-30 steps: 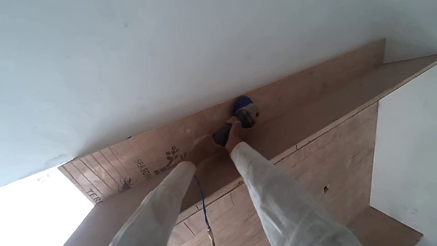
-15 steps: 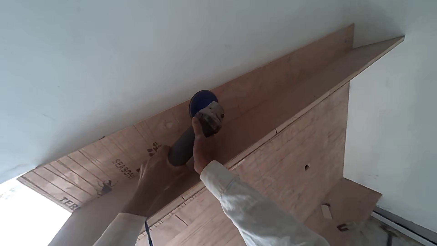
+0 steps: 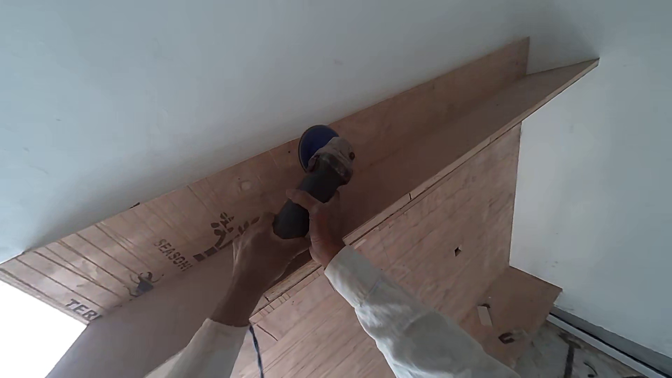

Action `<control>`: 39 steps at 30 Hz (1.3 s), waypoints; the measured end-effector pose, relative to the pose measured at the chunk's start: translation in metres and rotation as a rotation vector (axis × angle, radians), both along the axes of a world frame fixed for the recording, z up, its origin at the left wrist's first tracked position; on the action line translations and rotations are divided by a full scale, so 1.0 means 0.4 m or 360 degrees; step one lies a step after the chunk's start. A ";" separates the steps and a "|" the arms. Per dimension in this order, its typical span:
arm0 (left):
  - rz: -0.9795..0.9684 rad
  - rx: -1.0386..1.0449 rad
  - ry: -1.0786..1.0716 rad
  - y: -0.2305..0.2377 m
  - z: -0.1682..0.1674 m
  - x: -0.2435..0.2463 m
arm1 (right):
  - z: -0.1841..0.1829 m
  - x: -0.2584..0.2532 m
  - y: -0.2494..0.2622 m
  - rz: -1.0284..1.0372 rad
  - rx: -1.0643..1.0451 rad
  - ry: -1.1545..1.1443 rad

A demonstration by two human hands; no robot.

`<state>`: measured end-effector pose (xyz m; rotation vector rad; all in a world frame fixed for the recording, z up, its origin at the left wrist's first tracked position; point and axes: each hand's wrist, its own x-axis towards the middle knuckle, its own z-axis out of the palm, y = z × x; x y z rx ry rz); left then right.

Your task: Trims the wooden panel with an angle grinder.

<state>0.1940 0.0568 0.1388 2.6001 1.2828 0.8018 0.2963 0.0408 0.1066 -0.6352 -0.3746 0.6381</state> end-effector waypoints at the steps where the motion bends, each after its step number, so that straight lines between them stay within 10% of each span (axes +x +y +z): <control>1: 0.0008 0.0000 -0.0055 -0.024 -0.001 0.001 | 0.010 0.000 -0.018 -0.0003 0.0017 -0.0005; 15: -0.0979 -0.2041 -0.1505 -0.320 -0.074 -0.040 | 0.154 0.003 -0.332 0.0126 -0.1009 -0.1043; 29: -0.0939 -0.2214 -0.2230 -0.325 -0.002 -0.104 | 0.305 -0.129 -0.186 0.0827 -0.1741 -0.1542; 33: -0.0884 -0.2146 -0.2336 -0.286 0.004 -0.131 | 0.242 0.077 0.083 0.2387 -0.0989 -0.1443; 37: -0.0741 -0.2132 -0.2383 -0.247 0.011 -0.162 | 0.303 -0.178 -0.052 0.1063 -0.1603 -0.1759; 39: -0.0700 -0.2137 -0.2425 -0.235 0.007 -0.177 | 0.302 -0.236 -0.054 0.0905 -0.1718 -0.1829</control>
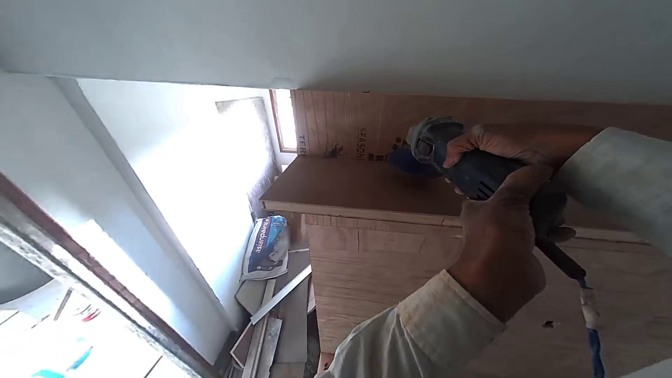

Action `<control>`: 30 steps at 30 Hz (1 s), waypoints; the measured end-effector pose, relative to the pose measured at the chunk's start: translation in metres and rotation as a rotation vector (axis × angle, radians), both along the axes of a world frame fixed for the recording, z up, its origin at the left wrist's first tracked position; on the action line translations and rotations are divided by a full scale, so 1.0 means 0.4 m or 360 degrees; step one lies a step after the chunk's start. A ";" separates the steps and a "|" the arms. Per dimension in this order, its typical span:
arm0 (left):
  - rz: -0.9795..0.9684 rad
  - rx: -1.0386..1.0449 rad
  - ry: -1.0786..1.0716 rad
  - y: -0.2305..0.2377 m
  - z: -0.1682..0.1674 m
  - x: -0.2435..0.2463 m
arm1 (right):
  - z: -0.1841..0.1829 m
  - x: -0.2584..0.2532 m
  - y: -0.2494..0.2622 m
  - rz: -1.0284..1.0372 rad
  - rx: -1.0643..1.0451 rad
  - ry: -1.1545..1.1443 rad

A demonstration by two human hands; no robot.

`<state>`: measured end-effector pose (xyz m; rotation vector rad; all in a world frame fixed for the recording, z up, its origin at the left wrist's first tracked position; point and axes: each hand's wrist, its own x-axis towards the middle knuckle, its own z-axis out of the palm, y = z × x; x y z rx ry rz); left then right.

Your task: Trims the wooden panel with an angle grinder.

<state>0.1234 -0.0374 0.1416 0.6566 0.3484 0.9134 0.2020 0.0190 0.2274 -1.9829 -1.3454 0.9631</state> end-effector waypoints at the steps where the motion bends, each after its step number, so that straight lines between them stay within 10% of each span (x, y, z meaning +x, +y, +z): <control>1: 0.0010 -0.0020 -0.0009 0.004 -0.004 -0.007 | -0.008 -0.001 0.013 0.0039 -0.0008 0.0029; 7: 0.0059 -0.0054 -0.0028 -0.004 -0.041 -0.044 | -0.167 0.191 0.280 0.0828 -0.0034 0.0196; 20: 0.0405 0.0012 0.0085 -0.038 -0.071 -0.136 | -0.220 0.014 0.383 0.1377 -0.0062 0.0120; 26: 0.0581 -0.0015 0.0111 -0.020 -0.073 -0.178 | -0.212 -0.096 0.406 0.1963 -0.0248 0.0663; 30: 0.0704 -0.0058 0.0167 0.006 -0.060 -0.199 | -0.051 -0.263 0.072 0.0853 -0.0103 0.0008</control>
